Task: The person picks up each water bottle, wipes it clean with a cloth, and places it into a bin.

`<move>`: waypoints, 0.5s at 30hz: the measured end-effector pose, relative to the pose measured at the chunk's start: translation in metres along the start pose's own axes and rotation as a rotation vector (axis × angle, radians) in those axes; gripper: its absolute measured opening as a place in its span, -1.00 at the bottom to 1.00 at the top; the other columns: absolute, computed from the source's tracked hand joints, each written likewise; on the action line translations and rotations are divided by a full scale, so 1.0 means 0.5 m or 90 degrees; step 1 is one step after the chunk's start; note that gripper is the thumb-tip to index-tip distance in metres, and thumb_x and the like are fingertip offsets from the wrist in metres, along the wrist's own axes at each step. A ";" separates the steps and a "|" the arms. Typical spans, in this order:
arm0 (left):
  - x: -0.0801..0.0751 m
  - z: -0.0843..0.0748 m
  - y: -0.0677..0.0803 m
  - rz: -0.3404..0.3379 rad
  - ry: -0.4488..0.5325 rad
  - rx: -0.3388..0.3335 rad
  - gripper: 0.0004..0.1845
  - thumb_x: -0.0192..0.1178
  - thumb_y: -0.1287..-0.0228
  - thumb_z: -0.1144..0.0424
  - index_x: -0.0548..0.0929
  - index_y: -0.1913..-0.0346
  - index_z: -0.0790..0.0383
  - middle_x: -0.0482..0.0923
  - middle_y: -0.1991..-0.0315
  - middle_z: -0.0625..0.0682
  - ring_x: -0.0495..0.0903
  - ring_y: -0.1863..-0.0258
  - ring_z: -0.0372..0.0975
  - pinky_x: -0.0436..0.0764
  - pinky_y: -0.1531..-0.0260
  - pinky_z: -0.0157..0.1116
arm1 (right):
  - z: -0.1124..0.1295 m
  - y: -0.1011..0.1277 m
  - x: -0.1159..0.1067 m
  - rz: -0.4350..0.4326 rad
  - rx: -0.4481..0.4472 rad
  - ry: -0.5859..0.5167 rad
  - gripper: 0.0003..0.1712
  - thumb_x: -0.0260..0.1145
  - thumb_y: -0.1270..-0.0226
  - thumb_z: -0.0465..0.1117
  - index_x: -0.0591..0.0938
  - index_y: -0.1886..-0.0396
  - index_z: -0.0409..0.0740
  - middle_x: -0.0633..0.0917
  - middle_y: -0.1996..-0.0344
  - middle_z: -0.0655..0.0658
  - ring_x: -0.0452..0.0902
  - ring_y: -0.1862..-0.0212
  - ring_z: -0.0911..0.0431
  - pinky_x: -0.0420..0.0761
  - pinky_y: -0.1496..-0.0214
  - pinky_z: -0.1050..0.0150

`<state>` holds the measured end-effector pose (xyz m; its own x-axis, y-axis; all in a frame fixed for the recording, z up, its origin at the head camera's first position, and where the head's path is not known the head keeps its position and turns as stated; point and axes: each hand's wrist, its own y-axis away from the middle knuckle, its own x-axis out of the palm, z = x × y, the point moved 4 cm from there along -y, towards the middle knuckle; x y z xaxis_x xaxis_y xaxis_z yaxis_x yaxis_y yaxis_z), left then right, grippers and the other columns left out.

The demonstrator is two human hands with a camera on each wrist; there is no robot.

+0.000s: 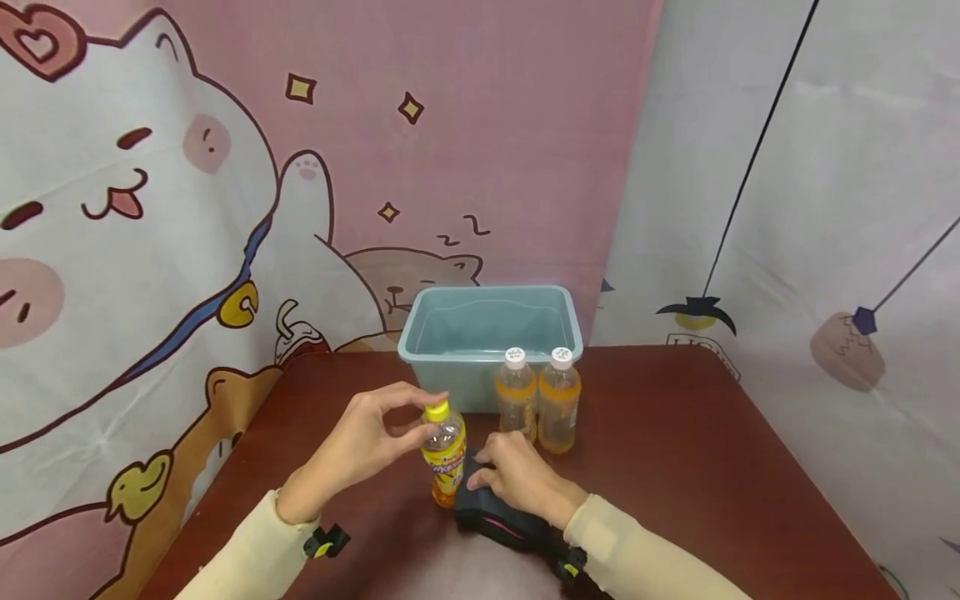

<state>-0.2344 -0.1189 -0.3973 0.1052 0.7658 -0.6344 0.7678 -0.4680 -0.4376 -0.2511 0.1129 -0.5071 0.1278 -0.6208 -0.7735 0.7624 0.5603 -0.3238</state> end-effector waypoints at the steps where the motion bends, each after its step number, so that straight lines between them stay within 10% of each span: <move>1: 0.000 0.000 0.001 0.000 0.000 -0.002 -0.52 0.66 -0.43 0.37 0.89 -0.34 -0.02 0.90 -0.17 -0.07 0.87 -0.11 -0.23 0.89 -0.03 -0.38 | 0.004 0.001 -0.006 -0.010 0.000 -0.004 -0.79 0.74 -0.42 -0.16 1.00 0.05 -0.14 0.92 0.24 -0.02 0.84 0.18 0.24 0.80 0.18 0.39; 15: 0.003 0.004 0.005 0.002 0.029 -0.027 -0.53 0.65 -0.45 0.39 0.90 -0.35 0.04 0.88 -0.13 -0.04 0.88 -0.06 -0.08 0.91 -0.08 -0.32 | 0.086 -0.023 -0.130 -0.173 -0.011 -0.059 -0.82 0.78 -0.38 -0.10 1.01 0.10 -0.02 0.82 0.32 0.14 0.56 0.39 0.38 0.62 0.38 0.37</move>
<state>-0.2338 -0.1197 -0.4005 0.1358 0.7835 -0.6064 0.7934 -0.4526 -0.4071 -0.2410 0.1231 -0.4296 -0.0218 -0.7965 -0.6043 0.7658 0.3753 -0.5223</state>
